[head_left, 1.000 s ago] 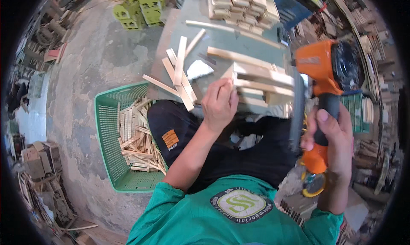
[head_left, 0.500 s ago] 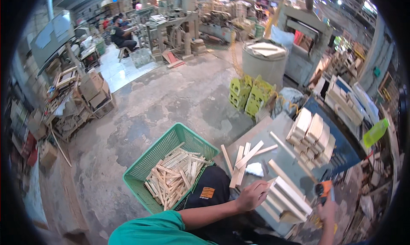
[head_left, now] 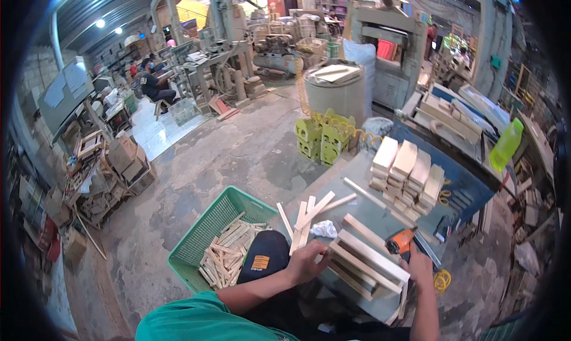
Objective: Assembling small wooden boxes using a pneumatic nail gun in a workshop environment.
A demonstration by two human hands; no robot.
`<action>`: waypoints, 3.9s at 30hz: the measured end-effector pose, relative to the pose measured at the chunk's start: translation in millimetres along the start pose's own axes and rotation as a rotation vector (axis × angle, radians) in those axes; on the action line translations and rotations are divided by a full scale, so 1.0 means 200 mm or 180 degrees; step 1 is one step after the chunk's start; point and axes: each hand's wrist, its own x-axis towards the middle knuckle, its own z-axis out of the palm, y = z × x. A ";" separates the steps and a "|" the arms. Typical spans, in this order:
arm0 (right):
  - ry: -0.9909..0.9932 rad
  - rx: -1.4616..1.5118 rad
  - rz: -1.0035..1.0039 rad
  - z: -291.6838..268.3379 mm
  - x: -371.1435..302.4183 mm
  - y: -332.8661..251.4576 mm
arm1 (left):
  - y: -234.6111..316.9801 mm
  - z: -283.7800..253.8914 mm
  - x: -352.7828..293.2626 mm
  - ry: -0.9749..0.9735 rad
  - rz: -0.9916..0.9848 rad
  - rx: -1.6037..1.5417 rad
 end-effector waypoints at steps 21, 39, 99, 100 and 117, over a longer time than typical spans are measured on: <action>0.1311 0.4620 0.1824 0.17 -0.88 -0.59 | -0.06 0.08 0.09 -0.0679 -0.0554 0.0594; 0.2200 0.2626 0.0865 -0.53 -0.64 -0.75 | 0.44 0.26 -0.19 -0.3489 -0.3415 -0.3204; 0.0726 0.6128 0.1262 0.06 -0.88 -1.17 | 0.04 0.04 0.26 -0.0133 0.0679 0.0410; 0.0617 0.6168 0.1392 0.09 -0.93 -1.16 | 0.03 0.05 0.25 -0.0210 0.0572 0.0392; 0.0243 0.6622 0.1582 0.23 -1.12 -1.18 | 0.08 -0.08 0.14 0.0024 -0.0130 -0.0125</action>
